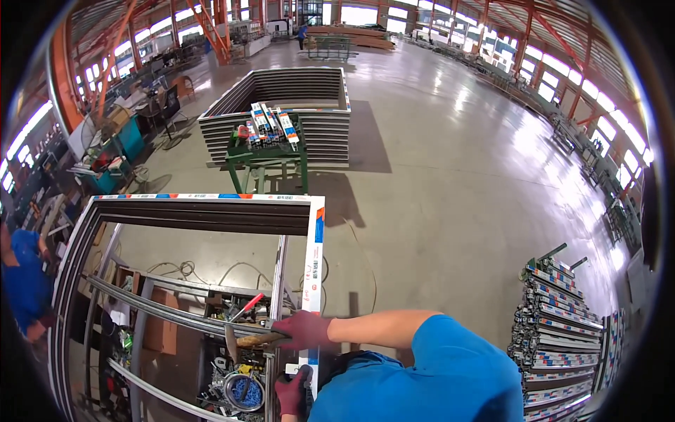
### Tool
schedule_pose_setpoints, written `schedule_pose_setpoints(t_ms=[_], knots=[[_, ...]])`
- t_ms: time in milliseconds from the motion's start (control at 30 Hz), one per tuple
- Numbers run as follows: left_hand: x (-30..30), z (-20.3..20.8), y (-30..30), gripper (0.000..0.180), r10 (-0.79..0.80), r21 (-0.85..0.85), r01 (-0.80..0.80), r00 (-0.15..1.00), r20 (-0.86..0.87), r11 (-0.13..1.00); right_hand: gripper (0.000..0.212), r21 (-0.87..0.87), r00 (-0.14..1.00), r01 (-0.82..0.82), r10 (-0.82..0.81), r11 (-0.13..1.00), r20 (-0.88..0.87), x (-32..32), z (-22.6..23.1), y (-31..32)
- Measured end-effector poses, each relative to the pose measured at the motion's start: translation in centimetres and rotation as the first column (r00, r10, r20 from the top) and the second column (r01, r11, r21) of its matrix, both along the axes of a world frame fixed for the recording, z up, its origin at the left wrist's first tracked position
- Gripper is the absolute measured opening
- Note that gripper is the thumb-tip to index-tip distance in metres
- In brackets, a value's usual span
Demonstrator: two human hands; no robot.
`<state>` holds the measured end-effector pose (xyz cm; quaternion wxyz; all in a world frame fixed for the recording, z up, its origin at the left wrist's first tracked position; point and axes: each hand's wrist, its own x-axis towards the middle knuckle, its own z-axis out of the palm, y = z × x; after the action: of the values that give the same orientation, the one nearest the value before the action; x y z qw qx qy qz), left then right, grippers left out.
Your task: Assemble a large industrial metal frame by positioning struts and securing them with a power drill and hammer.
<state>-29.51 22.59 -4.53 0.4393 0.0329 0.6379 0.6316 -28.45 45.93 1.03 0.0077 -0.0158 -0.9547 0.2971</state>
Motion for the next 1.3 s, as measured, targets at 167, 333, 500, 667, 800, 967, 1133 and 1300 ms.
schedule_pose_setpoints(t_ms=[167,333,500,667,800,967,1133,1300], knots=[[-0.2,-1.8,-0.3,0.023,0.051,0.025,-0.051,0.999,-0.008,0.998,0.058,0.006,1.000,0.008,-0.008,1.000,-0.018,0.0,0.0,-0.3],[0.1,0.6,0.2,0.023,0.086,0.040,-0.084,0.995,-0.047,0.996,0.049,-0.003,0.995,0.015,-0.015,1.000,-0.095,-0.1,-1.4,-0.2],[0.0,1.0,0.3,0.021,0.089,0.029,-0.087,0.993,-0.078,0.996,0.048,0.022,0.996,0.013,-0.011,1.000,-0.084,-0.2,-1.9,-0.2],[0.2,0.9,0.5,0.020,0.126,0.058,-0.120,0.986,-0.107,0.991,0.050,0.040,0.990,0.010,-0.005,0.999,-0.141,-0.1,-2.3,-0.2],[-0.1,-0.1,0.2,0.020,0.083,0.050,-0.076,0.983,-0.166,0.996,0.050,0.037,0.991,0.017,-0.012,0.999,-0.130,0.0,-1.9,-0.3],[0.1,-1.3,0.2,0.024,0.155,0.050,-0.148,0.972,-0.175,0.988,0.048,0.046,0.992,0.012,-0.006,0.999,-0.125,0.1,-1.8,-0.3],[-0.5,-4.1,-0.5,0.039,0.148,0.018,-0.147,0.976,-0.158,0.989,0.045,0.016,0.993,0.033,-0.031,0.999,-0.117,0.1,-1.4,-0.5],[0.1,-4.7,-0.4,0.078,0.117,-0.130,-0.217,0.839,-0.531,0.968,0.045,0.008,0.992,0.055,-0.054,0.998,-0.117,0.1,-1.3,-0.3]])
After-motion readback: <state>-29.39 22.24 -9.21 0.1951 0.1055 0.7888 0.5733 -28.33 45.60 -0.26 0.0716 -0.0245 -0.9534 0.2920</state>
